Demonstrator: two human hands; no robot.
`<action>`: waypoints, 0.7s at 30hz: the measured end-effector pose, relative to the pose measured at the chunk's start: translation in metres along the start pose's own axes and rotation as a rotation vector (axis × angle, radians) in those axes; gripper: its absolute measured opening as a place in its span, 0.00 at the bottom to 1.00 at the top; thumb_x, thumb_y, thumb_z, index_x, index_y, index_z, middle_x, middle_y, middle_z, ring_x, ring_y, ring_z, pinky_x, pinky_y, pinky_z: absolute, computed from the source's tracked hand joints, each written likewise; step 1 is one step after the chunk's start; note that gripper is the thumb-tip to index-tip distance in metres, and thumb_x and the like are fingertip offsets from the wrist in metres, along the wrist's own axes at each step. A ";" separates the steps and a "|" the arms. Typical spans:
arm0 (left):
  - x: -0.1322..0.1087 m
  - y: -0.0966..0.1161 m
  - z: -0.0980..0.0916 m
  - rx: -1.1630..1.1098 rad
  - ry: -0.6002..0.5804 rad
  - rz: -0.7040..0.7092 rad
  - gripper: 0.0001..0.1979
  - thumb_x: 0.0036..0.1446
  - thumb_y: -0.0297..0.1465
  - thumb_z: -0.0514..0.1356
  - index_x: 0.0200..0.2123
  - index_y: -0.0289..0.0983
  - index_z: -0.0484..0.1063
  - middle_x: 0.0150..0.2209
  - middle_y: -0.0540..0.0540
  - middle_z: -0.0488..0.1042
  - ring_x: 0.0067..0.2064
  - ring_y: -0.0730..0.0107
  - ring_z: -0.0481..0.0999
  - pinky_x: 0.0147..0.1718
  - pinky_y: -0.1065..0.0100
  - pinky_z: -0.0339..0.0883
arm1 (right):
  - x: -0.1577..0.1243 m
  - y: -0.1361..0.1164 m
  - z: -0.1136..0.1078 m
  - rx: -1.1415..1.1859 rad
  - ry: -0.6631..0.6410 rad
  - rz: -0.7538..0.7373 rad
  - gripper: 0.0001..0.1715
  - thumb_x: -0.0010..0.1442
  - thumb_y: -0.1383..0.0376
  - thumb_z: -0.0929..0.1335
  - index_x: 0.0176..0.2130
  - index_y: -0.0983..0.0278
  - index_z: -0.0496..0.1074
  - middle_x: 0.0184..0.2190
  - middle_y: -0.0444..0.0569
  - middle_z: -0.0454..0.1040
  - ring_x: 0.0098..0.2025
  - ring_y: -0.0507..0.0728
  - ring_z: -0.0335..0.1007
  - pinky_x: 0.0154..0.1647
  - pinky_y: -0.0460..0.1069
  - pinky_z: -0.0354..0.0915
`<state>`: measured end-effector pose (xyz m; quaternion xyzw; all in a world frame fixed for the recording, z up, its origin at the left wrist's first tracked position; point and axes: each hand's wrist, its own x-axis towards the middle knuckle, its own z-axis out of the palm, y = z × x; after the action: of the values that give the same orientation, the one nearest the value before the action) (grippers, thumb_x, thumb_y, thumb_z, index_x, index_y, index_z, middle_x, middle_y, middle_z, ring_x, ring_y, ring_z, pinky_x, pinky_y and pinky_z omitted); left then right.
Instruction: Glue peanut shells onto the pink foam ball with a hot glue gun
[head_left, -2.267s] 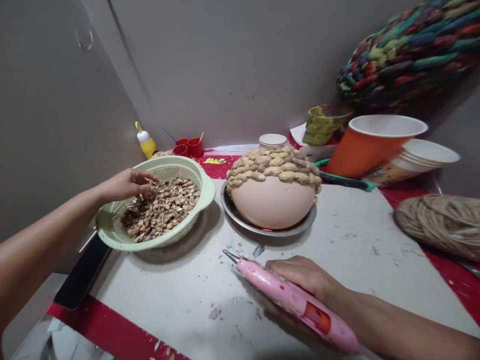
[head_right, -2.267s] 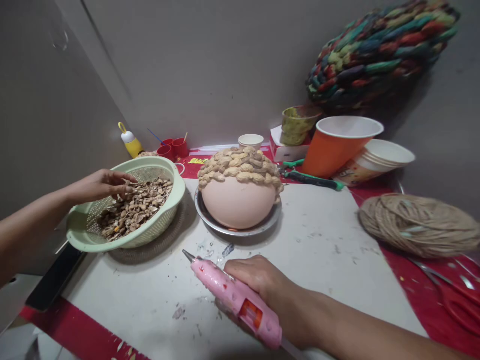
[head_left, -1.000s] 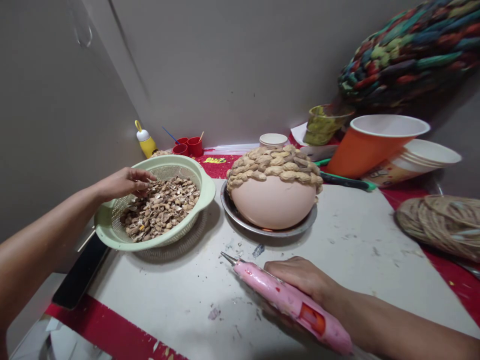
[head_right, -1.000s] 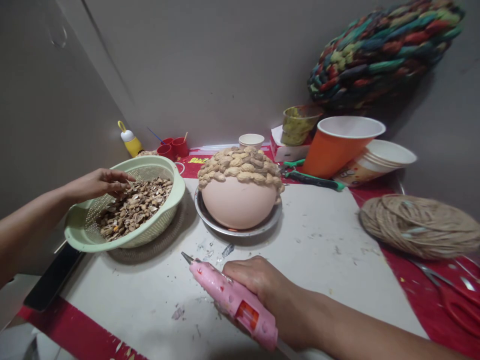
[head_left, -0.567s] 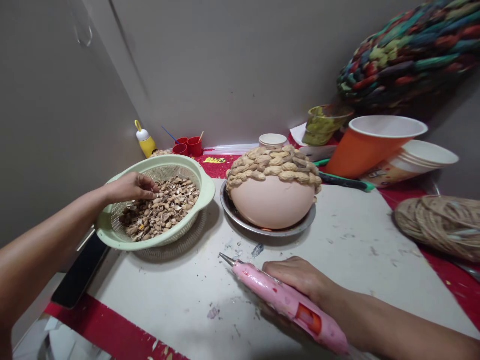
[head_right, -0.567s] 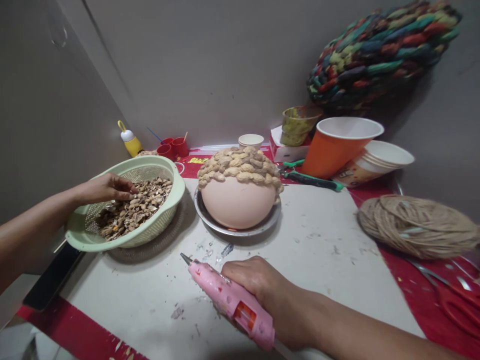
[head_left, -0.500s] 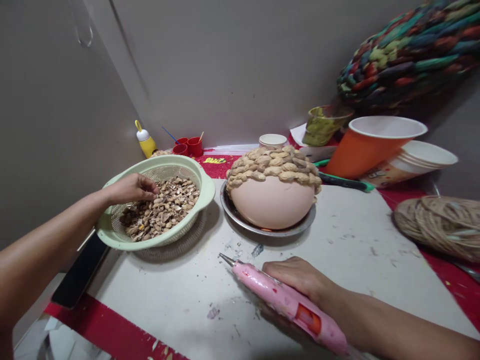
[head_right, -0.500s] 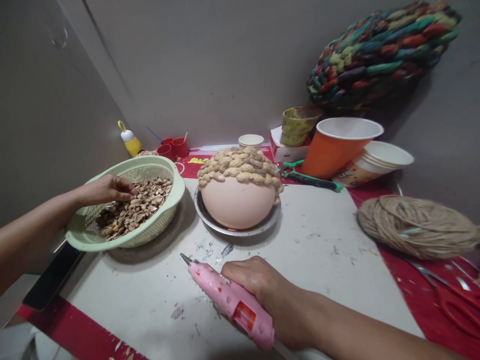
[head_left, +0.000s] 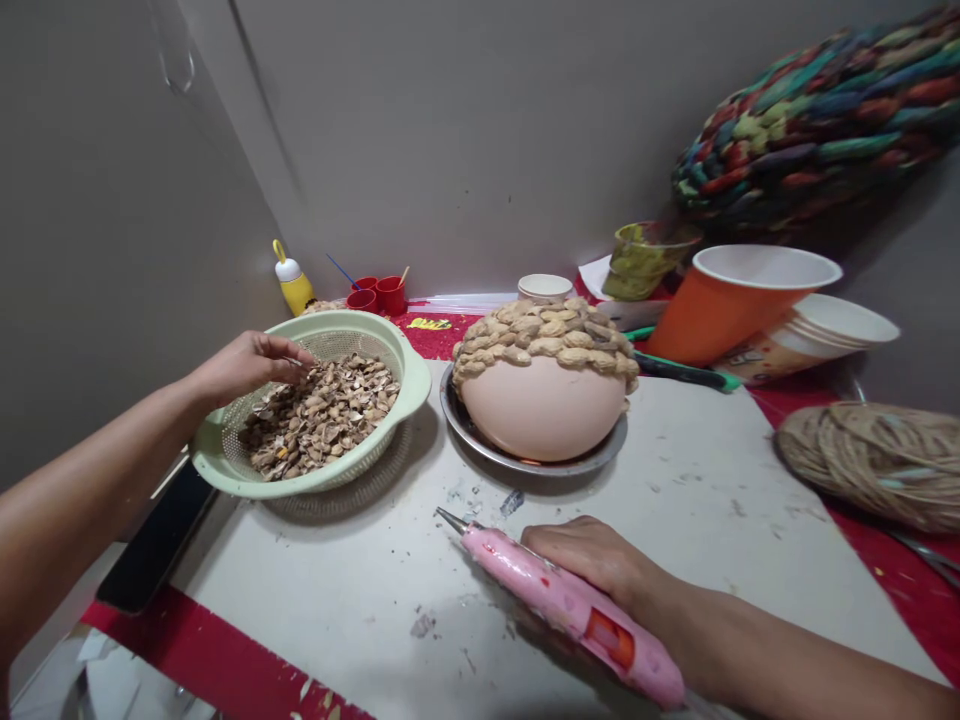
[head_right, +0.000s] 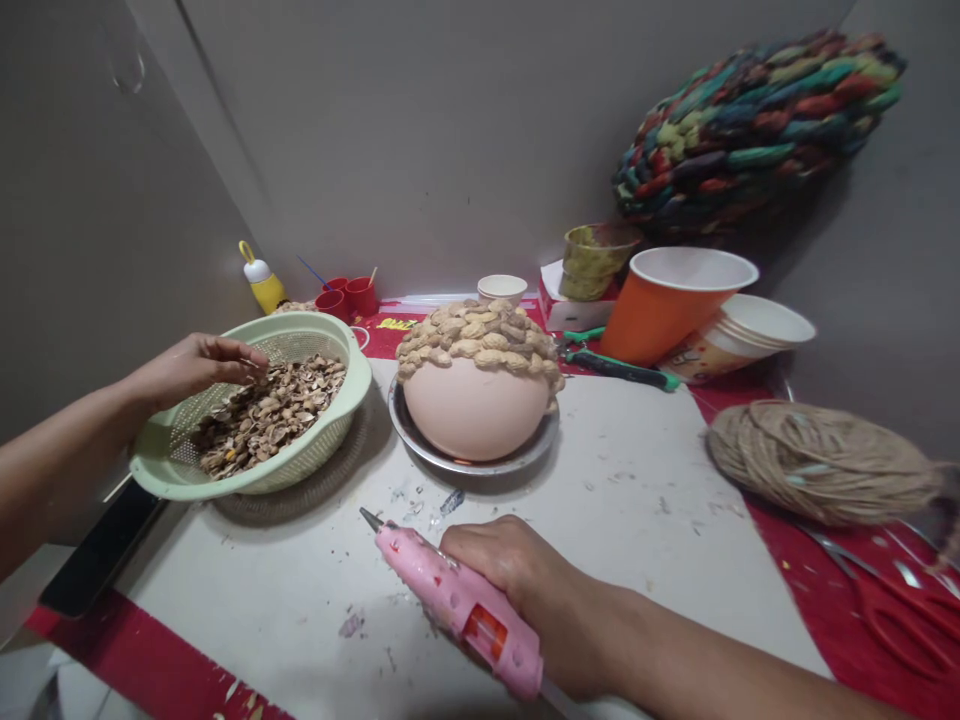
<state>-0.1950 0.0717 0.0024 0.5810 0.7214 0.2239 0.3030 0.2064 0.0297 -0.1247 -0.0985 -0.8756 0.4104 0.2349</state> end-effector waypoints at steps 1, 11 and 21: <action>-0.001 0.000 -0.001 0.023 0.025 0.003 0.16 0.41 0.39 0.70 0.35 0.39 0.81 0.36 0.47 0.84 0.41 0.60 0.81 0.47 0.59 0.73 | 0.000 -0.001 0.000 0.004 0.003 -0.001 0.15 0.60 0.64 0.64 0.27 0.62 0.54 0.21 0.41 0.59 0.23 0.48 0.51 0.24 0.46 0.49; -0.006 -0.005 0.008 0.252 -0.238 0.069 0.18 0.44 0.44 0.69 0.36 0.39 0.80 0.32 0.49 0.81 0.34 0.64 0.76 0.34 0.66 0.70 | -0.001 0.000 -0.001 0.026 -0.002 0.014 0.11 0.54 0.66 0.63 0.27 0.62 0.53 0.22 0.40 0.58 0.23 0.48 0.50 0.24 0.45 0.48; -0.011 -0.004 0.010 0.129 -0.255 0.079 0.20 0.46 0.45 0.70 0.38 0.38 0.78 0.33 0.47 0.80 0.35 0.64 0.75 0.35 0.66 0.70 | -0.007 0.008 0.004 0.010 -0.005 0.012 0.13 0.55 0.67 0.65 0.28 0.62 0.52 0.22 0.40 0.57 0.23 0.48 0.49 0.25 0.45 0.46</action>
<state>-0.1893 0.0602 -0.0049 0.6511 0.6664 0.1133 0.3453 0.2101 0.0293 -0.1354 -0.1016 -0.8734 0.4165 0.2309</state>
